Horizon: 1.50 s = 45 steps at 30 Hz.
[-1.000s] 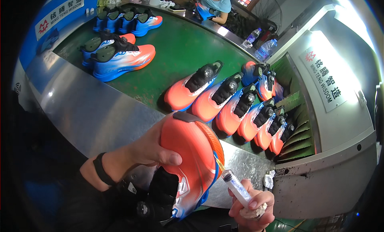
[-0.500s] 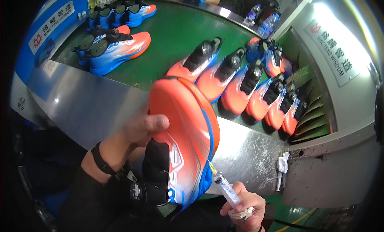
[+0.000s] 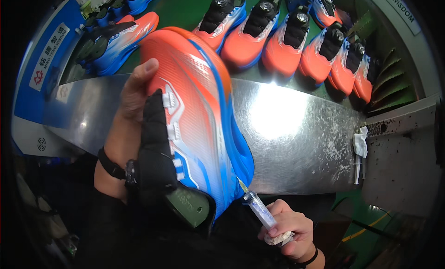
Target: Applying adhesive using a syringe to the soles of shoes on a conveyor belt.
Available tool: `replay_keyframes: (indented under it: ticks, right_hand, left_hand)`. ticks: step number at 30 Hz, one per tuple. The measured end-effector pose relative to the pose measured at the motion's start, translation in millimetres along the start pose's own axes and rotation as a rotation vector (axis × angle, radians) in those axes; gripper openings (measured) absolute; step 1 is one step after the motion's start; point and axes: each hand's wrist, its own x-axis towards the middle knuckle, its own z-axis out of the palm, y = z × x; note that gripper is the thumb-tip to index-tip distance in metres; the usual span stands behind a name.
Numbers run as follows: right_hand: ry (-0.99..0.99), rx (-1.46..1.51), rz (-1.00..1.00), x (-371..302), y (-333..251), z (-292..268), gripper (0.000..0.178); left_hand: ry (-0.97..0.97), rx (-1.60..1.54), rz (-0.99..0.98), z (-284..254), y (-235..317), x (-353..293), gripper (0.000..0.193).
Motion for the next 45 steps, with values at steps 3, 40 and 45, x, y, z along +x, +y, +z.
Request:
replay_keyframes:
  ticks: [3,40,45]
  right_hand:
    - [0.021,0.007,-0.004,-6.4,5.8,-1.5,0.044]
    - [0.071,-0.267,-0.014,35.7,12.0,42.6,0.040]
    - [-0.060,-0.301,0.017,41.0,-20.0,52.6,0.029]
  left_hand:
    - [0.069,-0.005,-0.001,-18.7,8.8,-4.5,0.051]
    - [0.161,-0.026,-0.513,14.7,-14.4,-202.8,0.091]
    - [0.043,-0.287,-0.620,15.7,-29.8,-209.8,0.079]
